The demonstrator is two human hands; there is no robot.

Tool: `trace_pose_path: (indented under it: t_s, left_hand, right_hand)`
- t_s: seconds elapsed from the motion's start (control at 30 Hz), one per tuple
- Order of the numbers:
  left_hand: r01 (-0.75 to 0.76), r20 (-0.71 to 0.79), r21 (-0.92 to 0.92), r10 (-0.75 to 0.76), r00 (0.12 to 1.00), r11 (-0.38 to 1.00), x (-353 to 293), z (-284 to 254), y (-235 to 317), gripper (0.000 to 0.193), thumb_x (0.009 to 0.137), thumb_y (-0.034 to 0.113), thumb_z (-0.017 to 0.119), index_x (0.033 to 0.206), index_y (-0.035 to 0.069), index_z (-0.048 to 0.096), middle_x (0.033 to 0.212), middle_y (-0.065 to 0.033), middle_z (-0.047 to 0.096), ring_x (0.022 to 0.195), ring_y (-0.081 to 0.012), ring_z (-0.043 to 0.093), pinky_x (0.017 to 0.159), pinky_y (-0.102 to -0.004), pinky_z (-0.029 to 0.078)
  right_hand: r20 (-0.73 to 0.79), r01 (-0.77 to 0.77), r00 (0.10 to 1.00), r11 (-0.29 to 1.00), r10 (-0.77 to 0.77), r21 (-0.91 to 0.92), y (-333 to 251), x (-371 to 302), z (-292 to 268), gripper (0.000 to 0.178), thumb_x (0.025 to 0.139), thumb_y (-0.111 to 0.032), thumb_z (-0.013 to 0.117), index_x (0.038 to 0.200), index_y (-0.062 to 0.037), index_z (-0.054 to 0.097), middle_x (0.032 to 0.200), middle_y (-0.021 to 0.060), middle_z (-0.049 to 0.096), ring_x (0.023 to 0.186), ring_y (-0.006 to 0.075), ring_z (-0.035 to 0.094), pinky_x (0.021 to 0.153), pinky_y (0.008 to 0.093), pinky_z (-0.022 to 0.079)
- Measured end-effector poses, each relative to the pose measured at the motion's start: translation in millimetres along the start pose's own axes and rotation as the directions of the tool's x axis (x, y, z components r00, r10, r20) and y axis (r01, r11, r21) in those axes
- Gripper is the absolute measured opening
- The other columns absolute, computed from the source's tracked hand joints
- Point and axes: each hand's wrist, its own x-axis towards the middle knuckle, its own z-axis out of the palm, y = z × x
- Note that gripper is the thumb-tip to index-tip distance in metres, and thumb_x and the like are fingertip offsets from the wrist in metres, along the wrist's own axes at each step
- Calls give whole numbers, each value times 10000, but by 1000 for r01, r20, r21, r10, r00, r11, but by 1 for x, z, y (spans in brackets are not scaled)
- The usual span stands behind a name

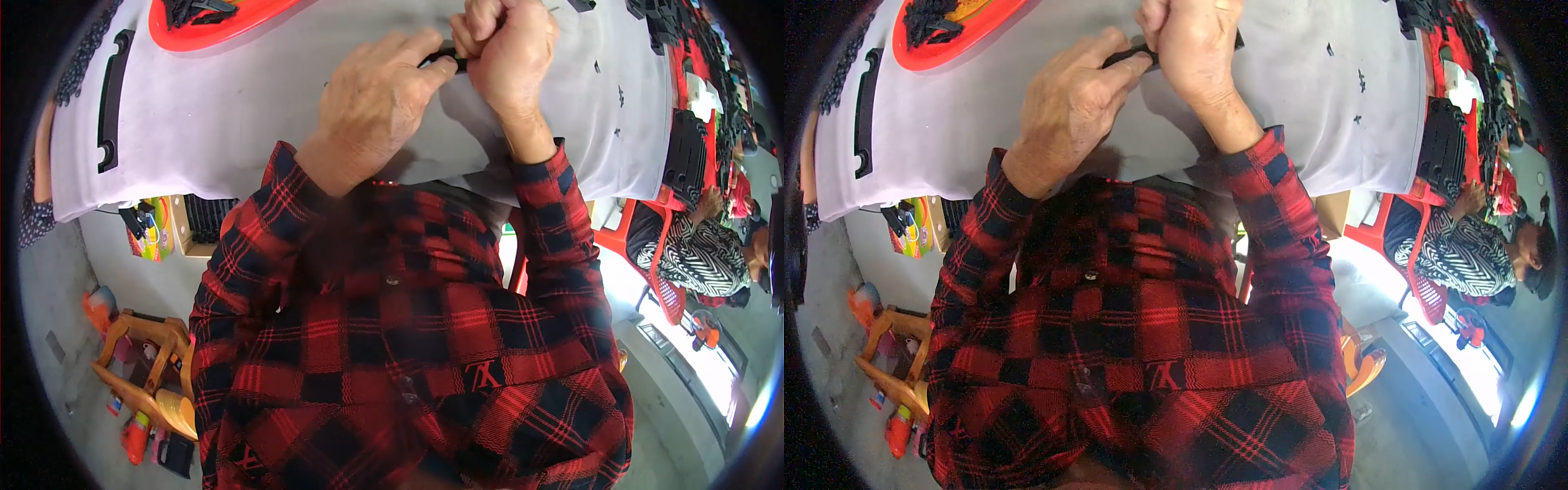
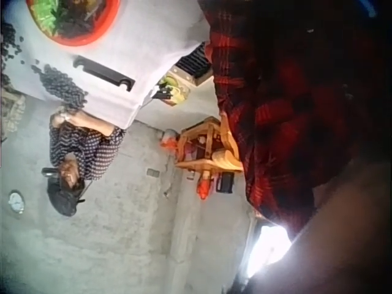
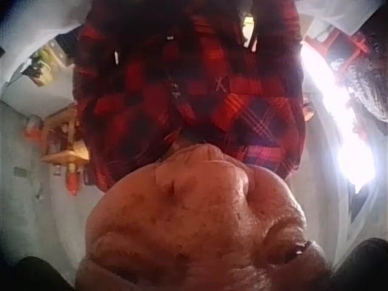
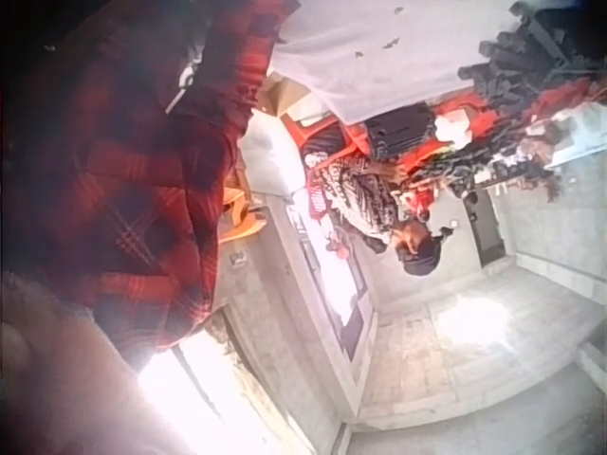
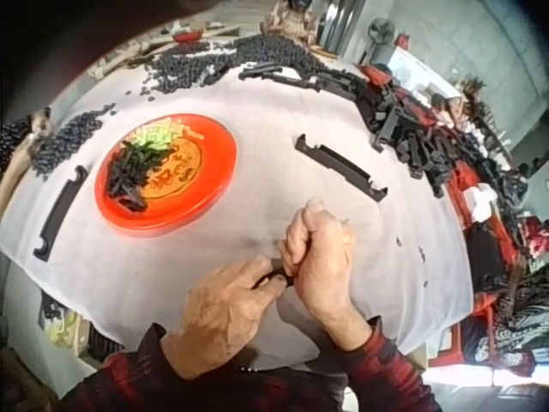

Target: The person assembles level components by inserting vials into black plastic frames, positioning and securing them using a small tool, and pressing plastic housing pieces together by hand.

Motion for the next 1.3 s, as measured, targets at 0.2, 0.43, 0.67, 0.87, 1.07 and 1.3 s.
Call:
trace_pose_path:
  t_s: [0.2, 0.43, 0.67, 0.87, 1.07, 1.3]
  left_hand:
    - [-3, 61, 25, 1, 998, 1000, 1, -6, 0, 279, 802, 74, 637, 1049, 124, 755, 1054, 14, 613, 892, -200, 610, 758, -361, 514]
    - [-4, 58, -3, 4, 998, 1000, 1, -5, 0, 262, 811, 65, 671, 1062, 108, 734, 1008, -15, 596, 891, -235, 613, 753, -383, 520]
    - [13, 50, 16, -14, 999, 1000, -1, -5, 0, 255, 817, 68, 711, 1071, 97, 712, 953, -50, 570, 858, -264, 604, 728, -395, 505]
    - [38, 79, 15, -39, 996, 999, 2, -7, 3, 262, 803, 56, 722, 1062, 93, 715, 936, -59, 564, 840, -262, 603, 712, -386, 504]
    - [33, 71, 10, -33, 997, 999, 2, -7, 3, 256, 788, 43, 728, 1039, 90, 721, 930, -58, 570, 831, -256, 605, 703, -378, 503]
    - [-24, 15, 76, 23, 1000, 997, 0, -1, -1, 245, 769, 87, 639, 996, 113, 728, 898, -1, 546, 783, -186, 570, 659, -334, 482]
  right_hand:
    - [-99, -74, 995, 807, 19, -586, -4, -4, 17, 520, 1074, -284, 365, 603, -74, 438, 517, 19, 422, 466, 100, 355, 469, 269, 301]
    - [-187, -199, 976, 824, 116, -530, -5, -5, 1, 518, 1075, -313, 375, 631, -64, 471, 556, 13, 445, 467, 110, 372, 470, 271, 335]
    - [-352, -249, 908, 968, 226, -20, -35, 4, 15, 275, 1077, -278, 469, 994, -31, 555, 615, -48, 302, 505, 79, 282, 479, 254, 285]
    - [-130, -37, 988, 939, 87, 342, -24, -8, -15, 405, 1079, -394, 453, 839, -85, 556, 561, -64, 247, 447, 75, 209, 413, 252, 179]
    - [-289, -71, 955, 997, 70, 7, -25, 0, 0, 517, 1087, -458, 398, 739, -92, 511, 521, -57, 235, 411, 83, 182, 395, 267, 160]
    - [-346, -132, 929, 991, 131, 22, -20, -1, 2, 554, 1090, -481, 368, 713, -92, 487, 513, -46, 245, 408, 90, 178, 398, 275, 160]
